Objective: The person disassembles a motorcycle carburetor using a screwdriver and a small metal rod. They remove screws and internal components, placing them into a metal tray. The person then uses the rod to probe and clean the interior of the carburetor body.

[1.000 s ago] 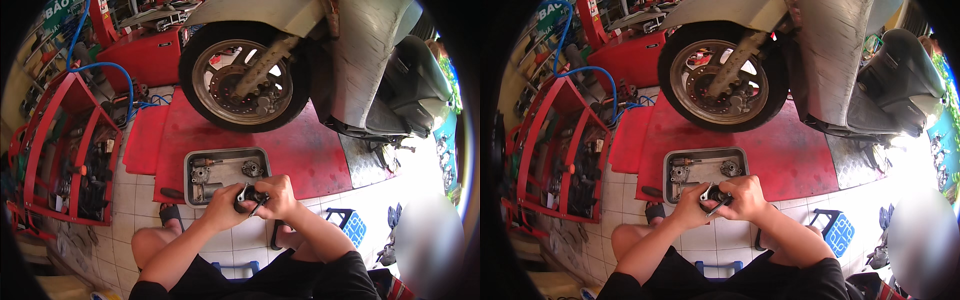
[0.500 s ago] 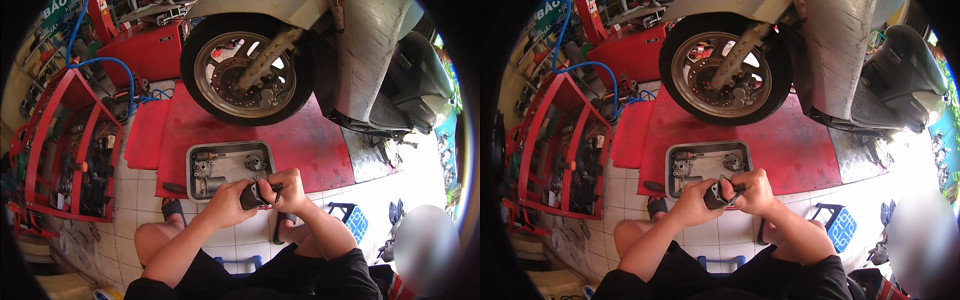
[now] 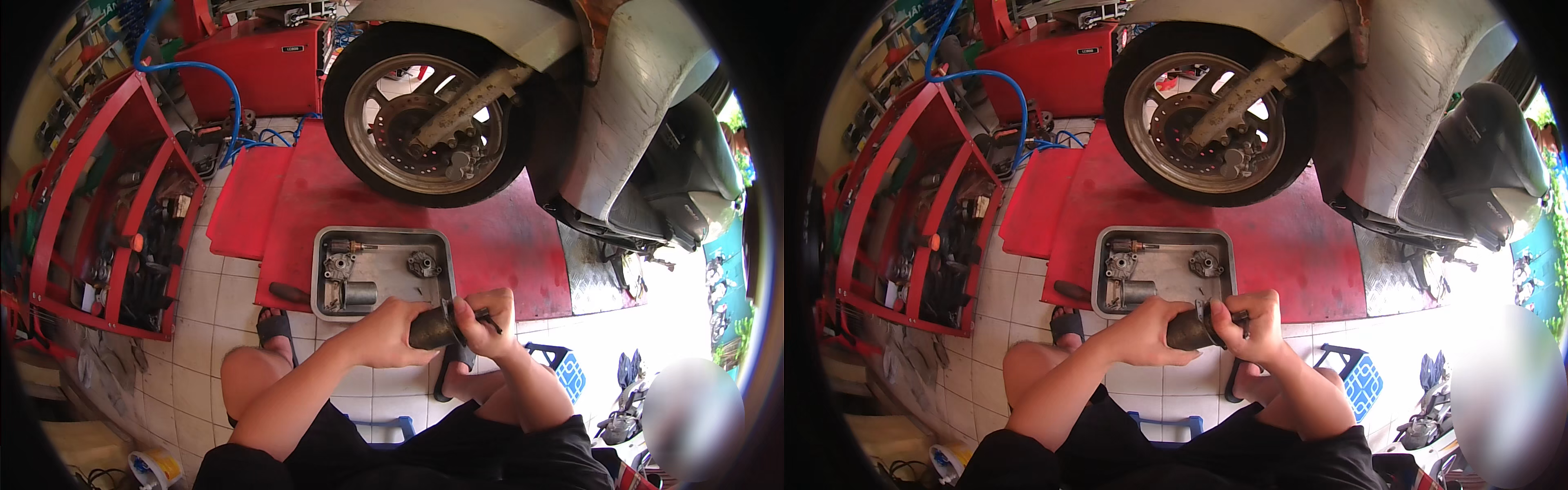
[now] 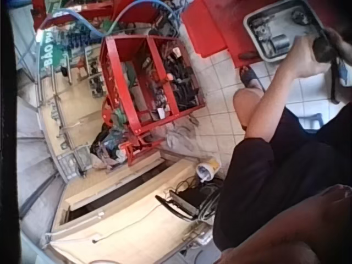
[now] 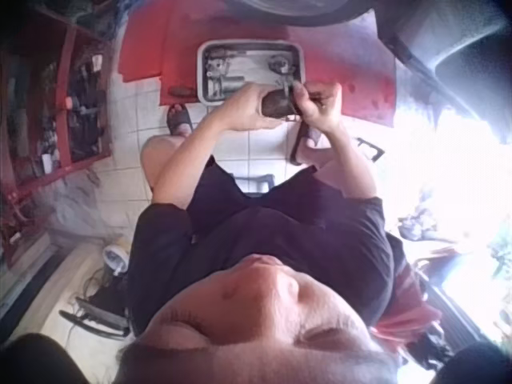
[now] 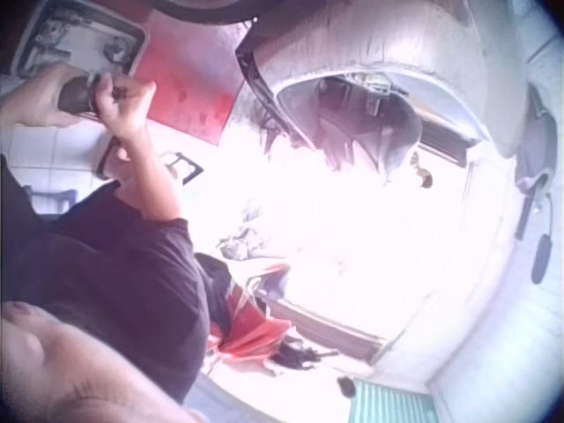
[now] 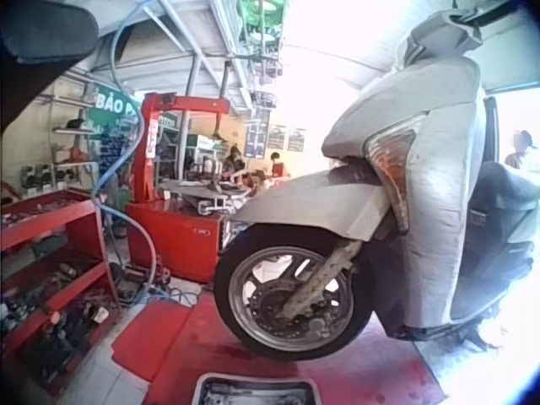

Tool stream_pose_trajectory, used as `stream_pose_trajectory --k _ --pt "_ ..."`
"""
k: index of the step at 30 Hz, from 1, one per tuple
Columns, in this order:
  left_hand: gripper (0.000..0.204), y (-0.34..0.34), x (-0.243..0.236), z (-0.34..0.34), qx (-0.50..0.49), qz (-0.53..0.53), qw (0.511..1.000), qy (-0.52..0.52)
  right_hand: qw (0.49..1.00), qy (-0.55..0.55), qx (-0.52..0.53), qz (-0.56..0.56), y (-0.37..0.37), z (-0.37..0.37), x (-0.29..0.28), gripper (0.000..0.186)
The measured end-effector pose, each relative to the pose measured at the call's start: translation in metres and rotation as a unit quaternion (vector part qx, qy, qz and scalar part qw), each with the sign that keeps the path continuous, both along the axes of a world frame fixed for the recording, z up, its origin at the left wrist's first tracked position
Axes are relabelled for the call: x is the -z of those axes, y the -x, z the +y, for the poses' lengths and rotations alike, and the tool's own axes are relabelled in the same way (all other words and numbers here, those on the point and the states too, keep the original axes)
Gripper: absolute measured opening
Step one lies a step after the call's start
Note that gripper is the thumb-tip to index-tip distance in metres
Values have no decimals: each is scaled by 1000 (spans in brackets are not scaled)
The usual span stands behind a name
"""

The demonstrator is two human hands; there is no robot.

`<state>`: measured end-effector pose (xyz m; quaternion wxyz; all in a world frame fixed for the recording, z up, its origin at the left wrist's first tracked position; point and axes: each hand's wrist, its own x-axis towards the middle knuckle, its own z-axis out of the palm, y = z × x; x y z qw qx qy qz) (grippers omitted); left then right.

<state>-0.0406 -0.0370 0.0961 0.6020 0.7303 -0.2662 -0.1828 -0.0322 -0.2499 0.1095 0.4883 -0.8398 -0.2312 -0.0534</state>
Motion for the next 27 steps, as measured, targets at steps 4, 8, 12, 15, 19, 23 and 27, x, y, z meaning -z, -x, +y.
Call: stream_pose_trajectory --k 4,8,12,15,19,23,27 --pt "44 -4 26 37 61 -22 992 -107 988 -129 -62 -62 -16 -60 -11 18" --pt "38 -7 62 46 -20 50 996 -78 909 -102 268 -303 -31 -197 -21 36" --pt "34 1 55 42 -112 8 994 14 933 -204 280 -101 -32 -115 -12 18" --pt "35 -3 30 39 -104 -25 993 -44 977 77 194 -51 -44 -73 6 23" --pt "35 -13 8 32 -165 -73 979 -91 958 260 121 4 -59 -45 42 31" --pt "35 -29 9 24 -250 -97 962 -55 936 329 123 8 -79 -16 77 38" --pt "34 -39 13 25 -306 -75 949 -13 909 405 82 51 -91 16 86 42"
